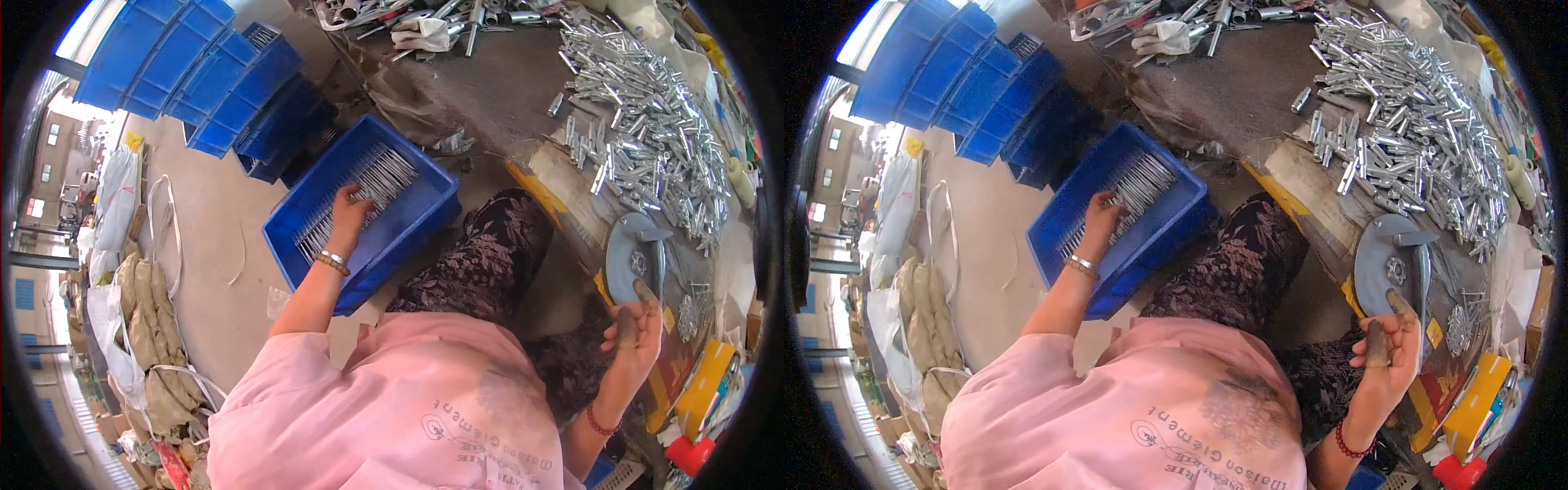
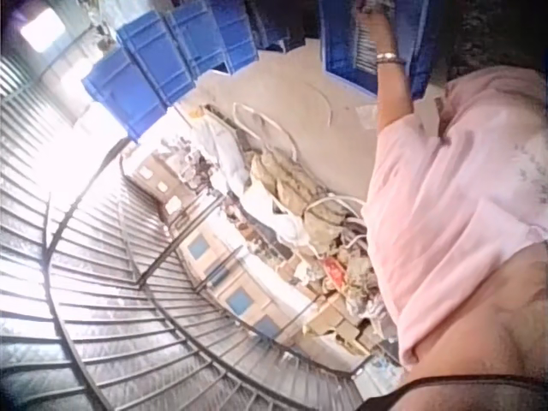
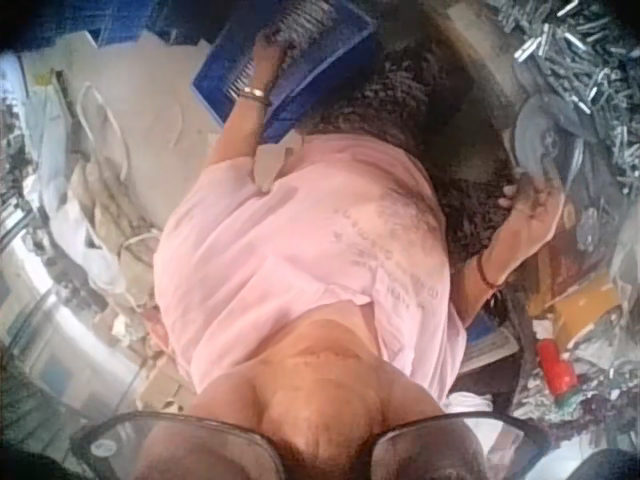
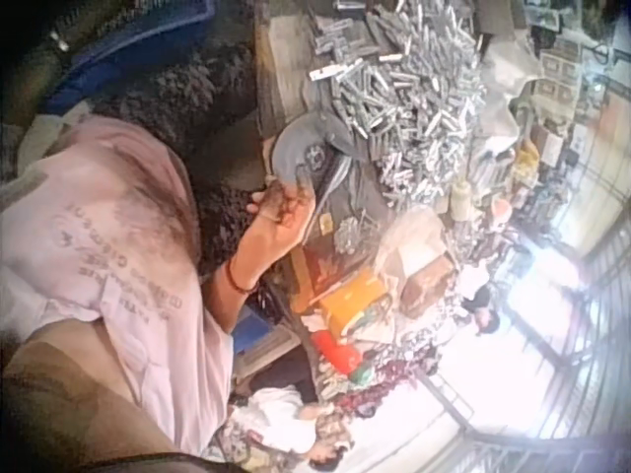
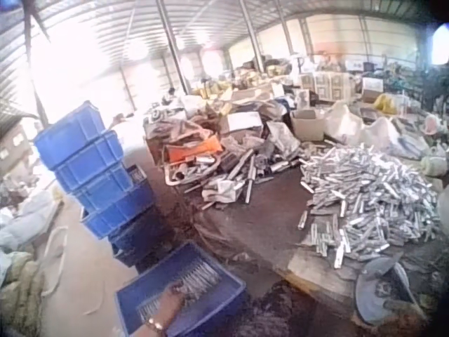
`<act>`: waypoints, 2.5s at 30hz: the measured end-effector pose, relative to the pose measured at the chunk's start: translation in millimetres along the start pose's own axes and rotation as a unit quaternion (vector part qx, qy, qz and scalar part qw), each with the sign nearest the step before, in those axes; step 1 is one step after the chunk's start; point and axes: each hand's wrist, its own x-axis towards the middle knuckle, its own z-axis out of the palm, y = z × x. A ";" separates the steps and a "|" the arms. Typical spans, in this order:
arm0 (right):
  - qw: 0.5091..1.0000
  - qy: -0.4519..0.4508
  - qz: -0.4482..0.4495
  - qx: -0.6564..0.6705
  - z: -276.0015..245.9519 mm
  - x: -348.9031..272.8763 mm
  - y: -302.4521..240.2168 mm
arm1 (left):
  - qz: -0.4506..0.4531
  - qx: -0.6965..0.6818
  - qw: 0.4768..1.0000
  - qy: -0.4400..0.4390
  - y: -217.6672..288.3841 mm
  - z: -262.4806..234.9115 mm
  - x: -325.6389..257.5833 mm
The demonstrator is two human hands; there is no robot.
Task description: The person uses a hammer to attach a small metal piece onto another component on a circular metal anvil, then places the completed assembly into a blue plastic bin.
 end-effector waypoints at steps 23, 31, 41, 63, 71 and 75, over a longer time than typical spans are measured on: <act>0.998 0.040 0.030 0.024 1.1 -4.4 -1.3 | 0.136 0.373 0.910 0.119 -60.0 -27.8 115.3; 0.996 -0.042 0.033 0.074 2.1 -5.7 -10.8 | 0.343 0.235 0.895 0.163 84.9 28.8 56.1; 0.996 -0.018 -0.034 0.086 0.9 -16.4 -2.7 | 0.553 0.170 0.804 -0.138 257.5 210.5 -144.8; 0.764 0.049 -0.290 -0.575 -151.9 142.8 9.5 | 0.139 -0.123 0.861 -0.473 256.6 188.6 -175.7; 0.847 0.102 -0.298 -0.428 -130.4 116.1 -12.3 | 0.260 -0.077 0.804 -0.529 242.6 216.5 -186.8; 0.985 0.074 -0.155 -0.026 -72.2 71.6 -25.4 | 0.320 -0.013 0.801 -0.506 246.2 224.0 -197.3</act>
